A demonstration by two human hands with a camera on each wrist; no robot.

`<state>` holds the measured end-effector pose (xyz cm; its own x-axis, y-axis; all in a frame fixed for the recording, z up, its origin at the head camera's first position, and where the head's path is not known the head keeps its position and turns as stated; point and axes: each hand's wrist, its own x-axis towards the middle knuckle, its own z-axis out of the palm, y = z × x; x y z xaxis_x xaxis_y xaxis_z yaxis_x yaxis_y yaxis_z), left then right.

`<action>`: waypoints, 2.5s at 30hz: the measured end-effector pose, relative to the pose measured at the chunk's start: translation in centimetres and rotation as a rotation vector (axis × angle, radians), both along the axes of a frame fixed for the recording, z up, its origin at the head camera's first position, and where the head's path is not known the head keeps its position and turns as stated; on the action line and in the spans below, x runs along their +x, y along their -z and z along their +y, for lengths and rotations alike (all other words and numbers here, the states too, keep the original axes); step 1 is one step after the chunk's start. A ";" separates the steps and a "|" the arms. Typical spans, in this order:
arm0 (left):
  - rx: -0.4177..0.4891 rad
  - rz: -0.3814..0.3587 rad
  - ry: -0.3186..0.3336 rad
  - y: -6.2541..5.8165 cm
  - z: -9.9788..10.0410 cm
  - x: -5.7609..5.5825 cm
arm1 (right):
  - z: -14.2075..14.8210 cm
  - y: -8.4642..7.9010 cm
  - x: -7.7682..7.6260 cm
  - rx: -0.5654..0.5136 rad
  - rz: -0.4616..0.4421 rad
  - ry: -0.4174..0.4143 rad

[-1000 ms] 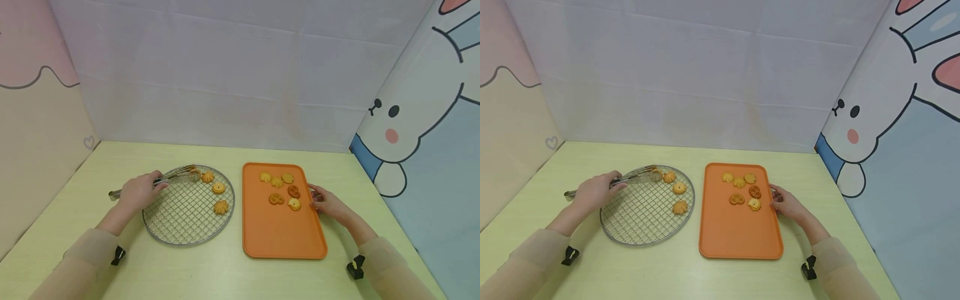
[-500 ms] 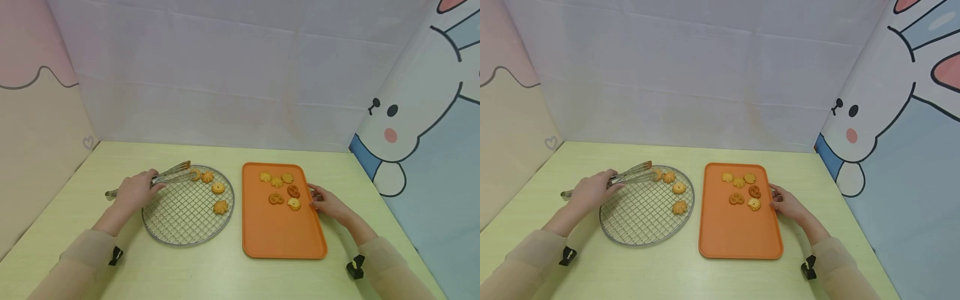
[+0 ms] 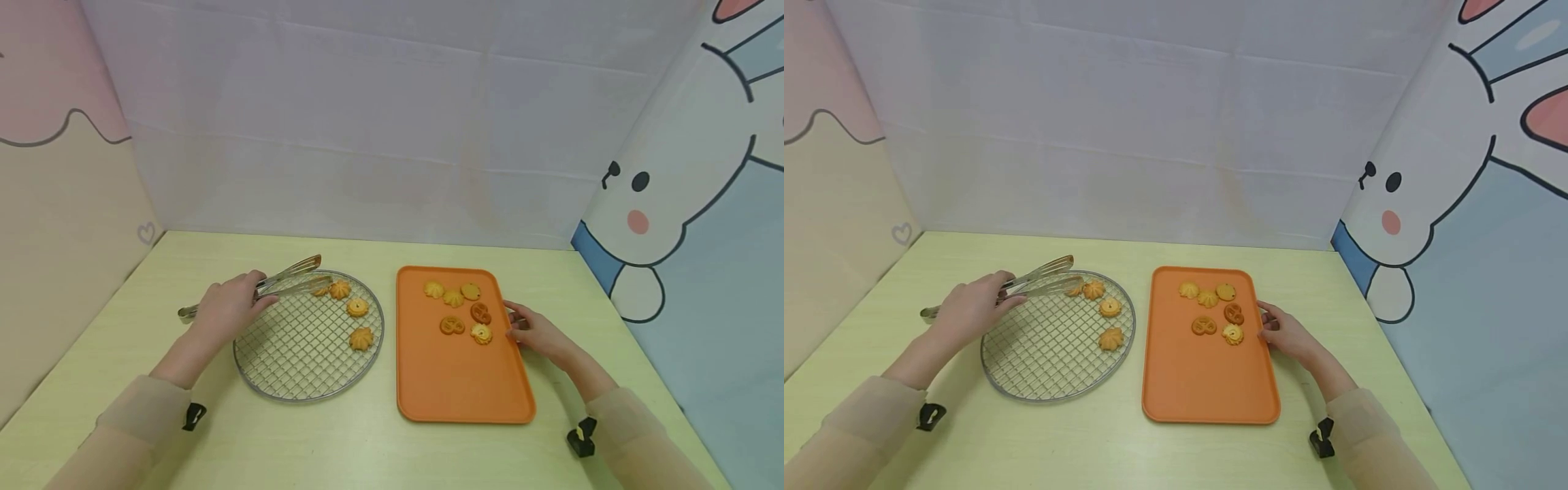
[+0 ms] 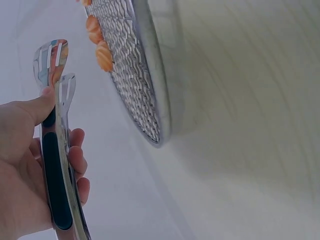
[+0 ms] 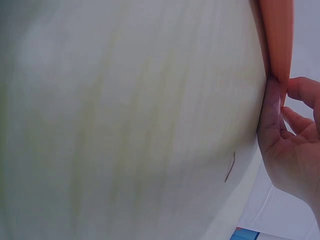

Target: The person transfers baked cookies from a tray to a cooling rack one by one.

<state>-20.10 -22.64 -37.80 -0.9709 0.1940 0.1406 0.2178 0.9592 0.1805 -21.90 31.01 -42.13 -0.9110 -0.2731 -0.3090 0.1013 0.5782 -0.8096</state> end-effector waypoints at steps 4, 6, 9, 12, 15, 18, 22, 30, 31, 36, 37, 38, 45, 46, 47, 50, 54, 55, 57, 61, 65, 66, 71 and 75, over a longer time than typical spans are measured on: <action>0.019 0.016 0.007 -0.8 0.9 0.2 | 0.0 0.0 0.0 -0.007 -0.001 0.002; 0.028 0.031 0.013 -1.1 1.3 0.3 | 0.0 0.0 0.0 -0.006 0.001 0.002; 0.036 0.048 0.023 -1.6 2.0 0.4 | 0.1 0.0 0.0 -0.005 0.005 0.000; 0.039 0.050 0.035 -2.0 2.7 0.6 | 0.1 0.0 0.0 -0.007 0.008 -0.005; 0.043 0.046 0.042 -2.4 3.4 0.7 | 0.2 0.1 -0.1 -0.009 0.009 -0.006; 0.046 0.045 0.049 -2.8 4.1 0.9 | 0.2 0.1 -0.1 -0.002 0.006 -0.003; 0.051 0.045 0.059 -3.3 5.1 1.1 | 0.1 0.1 -0.1 0.006 0.004 0.004; 0.033 0.065 0.107 -3.5 7.0 1.7 | 0.2 0.2 -0.1 -0.007 0.002 -0.004; 0.036 0.072 0.114 -3.5 7.2 1.8 | 0.2 0.2 -0.1 -0.006 0.003 -0.006; 0.075 0.100 0.139 -3.6 8.5 2.4 | 0.2 0.2 -0.1 -0.004 -0.001 -0.007; 0.081 0.107 0.145 -3.6 8.8 2.5 | 0.2 0.2 -0.1 -0.004 -0.003 -0.007; 0.090 0.112 0.154 -3.6 9.1 2.6 | 0.2 0.2 -0.1 -0.003 -0.004 -0.006; 0.107 0.087 0.185 -3.6 11.4 3.0 | 0.2 0.3 0.1 -0.002 -0.007 -0.010; 0.104 0.080 0.187 -3.6 11.7 3.0 | 0.2 0.3 0.1 -0.002 -0.007 -0.011; 0.104 0.071 0.190 -3.6 12.1 3.1 | 0.2 0.3 0.1 -0.001 -0.007 -0.013; 0.096 0.068 0.203 -3.4 13.1 3.1 | 0.3 0.3 0.2 -0.002 -0.008 -0.016; 0.078 0.085 0.227 -3.0 14.4 3.0 | 0.3 0.2 0.3 0.004 -0.009 -0.018; 0.073 0.085 0.233 -2.9 14.7 3.0 | 0.3 0.2 0.3 0.007 -0.010 -0.018; 0.067 0.077 0.238 -2.8 15.4 3.0 | 0.3 0.1 0.4 0.014 -0.010 -0.020; 0.066 0.061 0.249 -2.3 16.5 2.9 | 0.2 -0.1 0.5 0.021 -0.012 -0.026; 0.044 0.044 0.266 -1.8 17.4 2.7 | 0.2 -0.2 0.6 0.019 -0.013 -0.032; 0.039 0.038 0.271 -1.6 17.6 2.7 | 0.2 -0.2 0.6 0.017 -0.014 -0.033; 0.022 0.005 0.285 -1.0 18.4 2.4 | 0.2 -0.2 0.5 0.015 -0.013 -0.031; 0.020 -0.019 0.287 -0.5 18.9 2.2 | 0.2 -0.1 0.4 0.018 -0.012 -0.029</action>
